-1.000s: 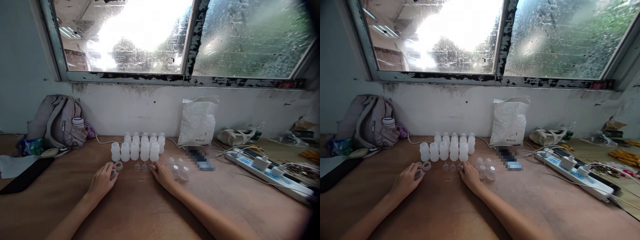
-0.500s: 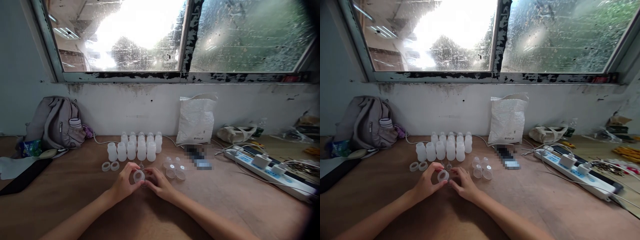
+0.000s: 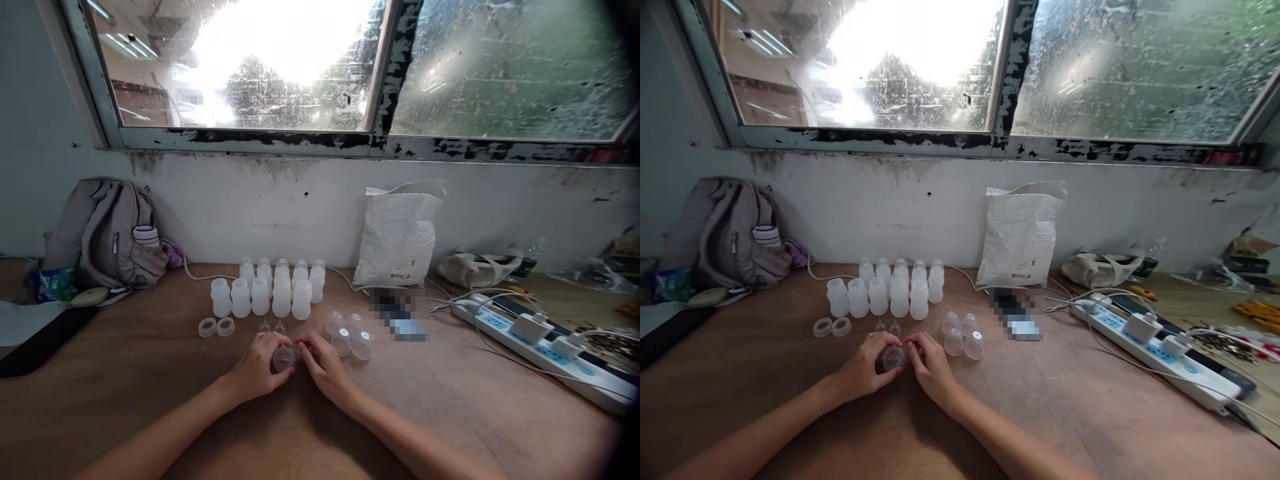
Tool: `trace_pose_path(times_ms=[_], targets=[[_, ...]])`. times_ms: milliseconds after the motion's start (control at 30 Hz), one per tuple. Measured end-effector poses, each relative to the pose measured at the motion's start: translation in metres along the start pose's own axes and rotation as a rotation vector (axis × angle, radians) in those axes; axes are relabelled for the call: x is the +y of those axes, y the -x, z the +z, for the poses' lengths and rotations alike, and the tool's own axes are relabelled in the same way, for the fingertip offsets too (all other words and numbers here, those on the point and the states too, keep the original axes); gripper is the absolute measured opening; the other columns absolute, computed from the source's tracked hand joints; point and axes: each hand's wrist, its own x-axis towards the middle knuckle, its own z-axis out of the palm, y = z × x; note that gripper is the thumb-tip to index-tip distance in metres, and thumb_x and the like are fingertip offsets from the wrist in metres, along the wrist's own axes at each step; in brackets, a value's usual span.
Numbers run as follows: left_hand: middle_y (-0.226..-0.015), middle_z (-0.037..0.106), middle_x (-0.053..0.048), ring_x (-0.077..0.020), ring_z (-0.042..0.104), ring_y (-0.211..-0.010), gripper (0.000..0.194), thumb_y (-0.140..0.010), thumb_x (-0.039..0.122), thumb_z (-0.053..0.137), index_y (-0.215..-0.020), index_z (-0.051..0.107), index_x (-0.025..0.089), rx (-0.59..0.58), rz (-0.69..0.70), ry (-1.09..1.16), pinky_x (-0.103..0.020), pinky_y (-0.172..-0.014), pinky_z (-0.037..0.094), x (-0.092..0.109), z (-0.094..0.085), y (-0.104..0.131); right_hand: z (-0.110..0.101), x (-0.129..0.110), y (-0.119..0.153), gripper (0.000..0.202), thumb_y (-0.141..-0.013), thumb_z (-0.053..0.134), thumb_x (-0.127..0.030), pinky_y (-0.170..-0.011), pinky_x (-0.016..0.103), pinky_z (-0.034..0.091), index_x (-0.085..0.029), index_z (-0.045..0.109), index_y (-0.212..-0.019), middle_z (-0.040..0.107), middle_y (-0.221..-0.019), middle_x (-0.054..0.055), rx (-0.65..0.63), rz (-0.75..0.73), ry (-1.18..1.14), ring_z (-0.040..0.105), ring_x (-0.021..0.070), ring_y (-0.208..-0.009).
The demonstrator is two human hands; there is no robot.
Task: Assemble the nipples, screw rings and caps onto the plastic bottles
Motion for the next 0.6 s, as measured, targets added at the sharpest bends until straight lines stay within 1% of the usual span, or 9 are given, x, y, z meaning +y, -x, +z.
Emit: trace_pose_path(times_ms=[133,367,467,600], targets=[[-0.091,0.059,-0.003,-0.019,0.053,-0.088,0.027,-0.067,0.022,0.063,-0.092,0.051,0.02,-0.014,-0.029,0.046,-0.031,-0.08,0.042,-0.0028,0.002,-0.0008,0.0016,-0.0015,-0.0002,0.016,-0.085,0.042,-0.021,-0.064,0.025,0.043,-0.017,0.057,-0.081,0.057,-0.076,0.004,-0.022,-0.036,0.042,0.053,0.0155,-0.071],[-0.094,0.056,-0.002,-0.0185,0.053,-0.089,0.034,-0.066,0.026,0.067,-0.095,0.05,0.02,-0.095,-0.094,0.09,-0.029,-0.079,0.043,-0.0058,0.0032,0.0005,0.0031,-0.0018,0.0017,0.014,-0.083,0.043,-0.019,-0.062,0.025,0.043,-0.017,0.057,-0.082,0.057,-0.077,0.005,-0.042,-0.051,0.066,0.053,0.0153,-0.069],[-0.094,0.056,-0.003,-0.019,0.052,-0.089,0.034,-0.066,0.027,0.068,-0.094,0.052,0.02,-0.114,-0.1,0.069,-0.031,-0.079,0.042,-0.0056,0.0029,0.0009,0.0025,-0.0024,0.0022,0.015,-0.083,0.043,-0.018,-0.063,0.025,0.043,-0.017,0.057,-0.082,0.057,-0.077,0.005,-0.04,-0.048,0.074,0.053,0.0152,-0.069],[-0.092,0.057,-0.003,-0.0199,0.052,-0.088,0.032,-0.064,0.028,0.069,-0.091,0.053,0.02,-0.102,-0.096,0.042,-0.033,-0.08,0.042,-0.0057,0.0019,0.0013,0.0019,-0.0035,0.0021,0.014,-0.083,0.044,-0.018,-0.062,0.025,0.044,-0.017,0.057,-0.08,0.057,-0.076,0.004,-0.033,-0.049,0.074,0.052,0.0149,-0.068]])
